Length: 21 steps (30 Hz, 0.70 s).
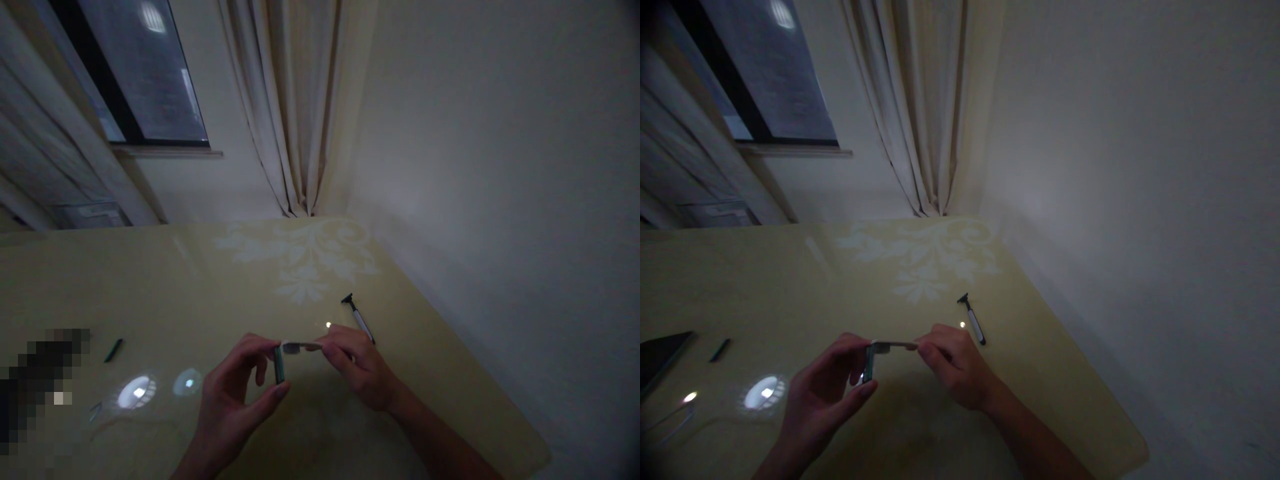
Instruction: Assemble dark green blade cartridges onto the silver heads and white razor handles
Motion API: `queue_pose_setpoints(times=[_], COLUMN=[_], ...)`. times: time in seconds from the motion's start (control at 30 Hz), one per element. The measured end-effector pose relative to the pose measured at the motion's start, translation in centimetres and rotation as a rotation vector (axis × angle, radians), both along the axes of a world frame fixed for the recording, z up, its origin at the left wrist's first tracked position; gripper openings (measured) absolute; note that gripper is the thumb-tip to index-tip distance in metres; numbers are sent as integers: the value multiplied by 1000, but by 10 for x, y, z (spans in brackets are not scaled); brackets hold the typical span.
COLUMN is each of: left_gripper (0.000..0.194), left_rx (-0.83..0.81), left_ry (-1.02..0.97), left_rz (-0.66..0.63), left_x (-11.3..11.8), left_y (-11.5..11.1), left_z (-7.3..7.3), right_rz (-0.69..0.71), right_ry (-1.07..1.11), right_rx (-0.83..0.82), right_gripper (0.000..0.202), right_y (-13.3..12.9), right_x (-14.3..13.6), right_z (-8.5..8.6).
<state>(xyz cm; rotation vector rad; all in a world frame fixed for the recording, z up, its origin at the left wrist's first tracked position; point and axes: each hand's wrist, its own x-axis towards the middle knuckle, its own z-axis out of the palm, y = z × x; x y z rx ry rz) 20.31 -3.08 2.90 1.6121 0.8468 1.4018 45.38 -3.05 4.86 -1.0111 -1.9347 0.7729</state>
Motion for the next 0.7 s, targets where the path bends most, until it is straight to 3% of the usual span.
queue_pose_setpoints(times=[0.27, 0.5, 0.7], left_gripper=[34, 35, 33], left_rx=[-9, 2, -21], left_ry=[-19, 80, 73], left_rz=[-10, 78, 63], left_x=[1, 0, 1], left_y=[-1, -1, 1], left_z=[1, -4, -5], right_rz=[9, -125, -194], right_ry=[10, -184, -215], right_rx=[26, 339, 430], right_gripper=[50, 41, 36], right_y=[2, 0, 0], right_x=[-1, -1, 0], right_z=[-2, -10, -10])
